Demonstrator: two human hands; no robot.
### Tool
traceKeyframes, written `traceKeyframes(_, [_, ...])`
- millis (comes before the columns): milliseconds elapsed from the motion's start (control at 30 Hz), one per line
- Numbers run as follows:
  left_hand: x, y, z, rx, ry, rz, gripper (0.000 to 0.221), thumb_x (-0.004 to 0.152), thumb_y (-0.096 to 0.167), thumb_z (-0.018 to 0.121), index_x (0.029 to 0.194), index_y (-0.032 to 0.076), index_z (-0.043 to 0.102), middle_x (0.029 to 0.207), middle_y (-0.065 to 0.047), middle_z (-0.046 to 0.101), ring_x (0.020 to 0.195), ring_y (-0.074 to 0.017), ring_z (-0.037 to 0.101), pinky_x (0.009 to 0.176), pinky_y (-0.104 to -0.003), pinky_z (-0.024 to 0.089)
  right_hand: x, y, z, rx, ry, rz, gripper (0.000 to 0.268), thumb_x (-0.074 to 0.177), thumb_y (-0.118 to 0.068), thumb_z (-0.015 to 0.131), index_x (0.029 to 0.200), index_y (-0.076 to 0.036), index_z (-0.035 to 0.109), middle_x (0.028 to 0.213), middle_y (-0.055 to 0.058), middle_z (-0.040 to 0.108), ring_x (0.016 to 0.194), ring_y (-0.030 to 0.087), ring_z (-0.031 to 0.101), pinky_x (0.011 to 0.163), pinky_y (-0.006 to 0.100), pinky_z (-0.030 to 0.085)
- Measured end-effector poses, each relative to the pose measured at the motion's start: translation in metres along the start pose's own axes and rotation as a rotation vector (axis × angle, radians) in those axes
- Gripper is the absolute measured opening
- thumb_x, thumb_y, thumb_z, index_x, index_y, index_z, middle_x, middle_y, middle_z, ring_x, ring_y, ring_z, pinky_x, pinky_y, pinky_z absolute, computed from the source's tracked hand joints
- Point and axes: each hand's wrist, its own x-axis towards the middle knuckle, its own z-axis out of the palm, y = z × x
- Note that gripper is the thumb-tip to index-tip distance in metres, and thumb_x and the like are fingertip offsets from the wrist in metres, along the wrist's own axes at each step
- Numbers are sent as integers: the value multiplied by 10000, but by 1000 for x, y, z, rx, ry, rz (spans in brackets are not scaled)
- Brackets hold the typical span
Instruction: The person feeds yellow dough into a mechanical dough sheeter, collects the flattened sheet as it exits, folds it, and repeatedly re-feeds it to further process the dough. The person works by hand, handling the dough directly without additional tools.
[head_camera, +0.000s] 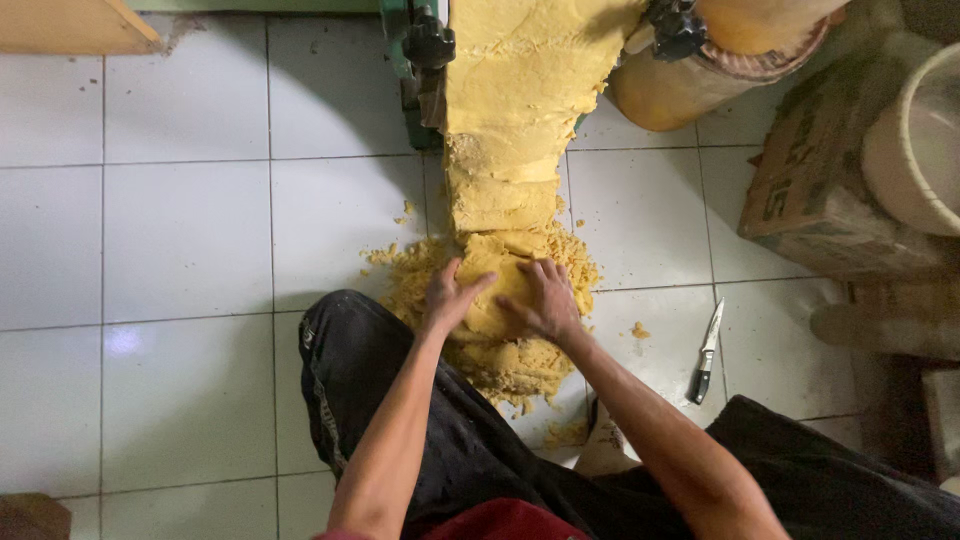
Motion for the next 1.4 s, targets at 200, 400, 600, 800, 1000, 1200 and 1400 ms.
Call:
traceKeyframes(200, [-59, -7, -9, -310, -66, 99, 809, 744, 367, 877, 1379, -23, 563, 1120, -129, 754, 932, -205, 714, 790, -328, 576, -74, 4, -13, -17, 182, -347, 642, 940, -528, 628, 1400, -91, 527, 1362, 135, 527, 1214, 352, 504, 1048, 520, 462])
traceKeyframes(400, [-52, 33, -19, -38, -168, -154, 484, 815, 391, 868, 1111, 37, 721, 977, -152, 749, 737, -204, 641, 640, -315, 521, 2, 17, 2, 73, 91, -22, 530, 1061, -450, 483, 1453, -95, 520, 1315, 165, 538, 1193, 334, 542, 1064, 499, 482])
traceKeyframes(600, [-93, 32, 23, 477, 218, 698, 378, 799, 293, 876, 1089, 92, 741, 1052, -76, 745, 1011, -251, 649, 959, -471, 465, 38, 22, -22, 440, -258, 156, 577, 949, -442, 475, 1462, -179, 515, 1546, 136, 403, 1322, 329, 521, 1089, 543, 484])
traceKeyframes(800, [-121, 26, 25, 416, 83, 688, 390, 791, 299, 853, 1091, 79, 736, 1086, -64, 735, 1152, -251, 628, 1175, -525, 334, 23, 37, -56, 409, -472, -47, 534, 939, -334, 568, 1427, -115, 561, 1478, 159, 501, 1363, 321, 501, 1142, 505, 441])
traceKeyframes(1000, [-97, 35, 22, 412, 389, 757, 262, 820, 310, 846, 972, 136, 723, 1265, -91, 689, 1229, -296, 576, 1154, -561, 292, -9, 39, -77, 264, -128, -196, 427, 870, -271, 729, 1229, -50, 662, 1205, 119, 684, 1074, 236, 725, 968, 388, 611])
traceKeyframes(1200, [-61, 43, 21, 369, 253, 670, 373, 861, 135, 766, 1230, 104, 717, 1251, -67, 676, 1214, -290, 582, 1092, -464, 420, -4, 25, -71, 202, -15, -51, 427, 914, -282, 741, 1261, -59, 632, 1126, 107, 730, 1014, 262, 725, 870, 395, 573])
traceKeyframes(1400, [-37, 50, 19, 233, -1, 127, 465, 951, 352, 702, 1381, 191, 632, 1219, -41, 725, 958, -319, 707, 868, -461, 593, 14, 29, -38, 74, 40, -61, 327, 964, -332, 719, 1133, -63, 643, 1037, 166, 679, 972, 313, 667, 842, 442, 551])
